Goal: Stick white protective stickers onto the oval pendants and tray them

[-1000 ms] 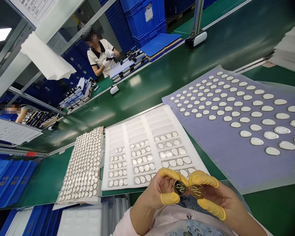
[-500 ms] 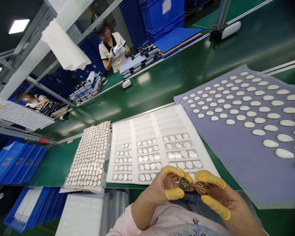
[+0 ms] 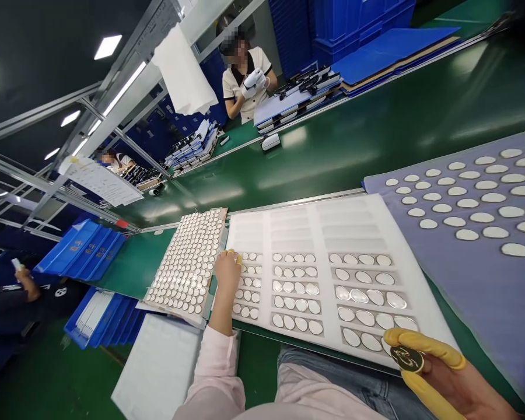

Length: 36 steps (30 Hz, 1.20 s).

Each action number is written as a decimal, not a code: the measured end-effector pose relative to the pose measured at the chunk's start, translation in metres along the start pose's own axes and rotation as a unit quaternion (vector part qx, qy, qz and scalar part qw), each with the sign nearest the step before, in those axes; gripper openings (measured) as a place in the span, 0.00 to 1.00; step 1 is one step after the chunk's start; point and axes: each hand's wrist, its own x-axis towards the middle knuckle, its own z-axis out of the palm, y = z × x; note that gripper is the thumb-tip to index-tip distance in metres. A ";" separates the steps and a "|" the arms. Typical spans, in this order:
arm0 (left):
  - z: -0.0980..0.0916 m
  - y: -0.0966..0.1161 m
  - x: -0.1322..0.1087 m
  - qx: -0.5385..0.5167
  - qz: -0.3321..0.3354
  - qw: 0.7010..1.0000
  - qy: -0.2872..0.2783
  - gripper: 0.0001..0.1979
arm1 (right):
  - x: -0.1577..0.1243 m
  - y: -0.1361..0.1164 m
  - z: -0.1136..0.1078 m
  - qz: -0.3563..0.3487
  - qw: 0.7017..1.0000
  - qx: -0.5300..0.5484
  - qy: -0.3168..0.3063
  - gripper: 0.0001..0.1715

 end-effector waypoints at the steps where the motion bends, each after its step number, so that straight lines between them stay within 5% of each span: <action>1: 0.003 -0.004 0.005 0.011 -0.007 1.000 -0.003 0.12 | 0.001 0.001 0.001 -0.006 1.000 0.002 0.014 0.25; 9: 0.011 -0.016 0.023 0.005 -0.010 1.000 -0.015 0.12 | -0.002 -0.008 0.010 -0.049 0.998 -0.028 0.042 0.27; 17: 0.021 0.012 -0.018 -0.134 0.079 0.987 0.038 0.15 | 0.037 -0.080 -0.001 -0.069 0.960 -0.270 0.036 0.21; 22: 0.026 0.049 -0.054 -0.232 0.159 0.959 0.024 0.13 | 0.062 -0.115 0.005 -0.014 0.999 -0.051 -0.014 0.28; 27: 0.014 0.091 -0.093 -0.420 0.245 0.873 -0.046 0.10 | 0.049 -0.125 0.019 0.010 0.989 0.109 -0.095 0.31; 33: -0.026 0.140 -0.135 -0.561 0.357 0.733 -0.139 0.17 | 0.031 -0.122 0.033 0.062 0.980 0.134 -0.131 0.33; 36: -0.045 0.160 -0.150 -0.558 0.366 0.720 -0.192 0.22 | 0.029 -0.118 0.034 0.037 0.980 0.106 -0.167 0.30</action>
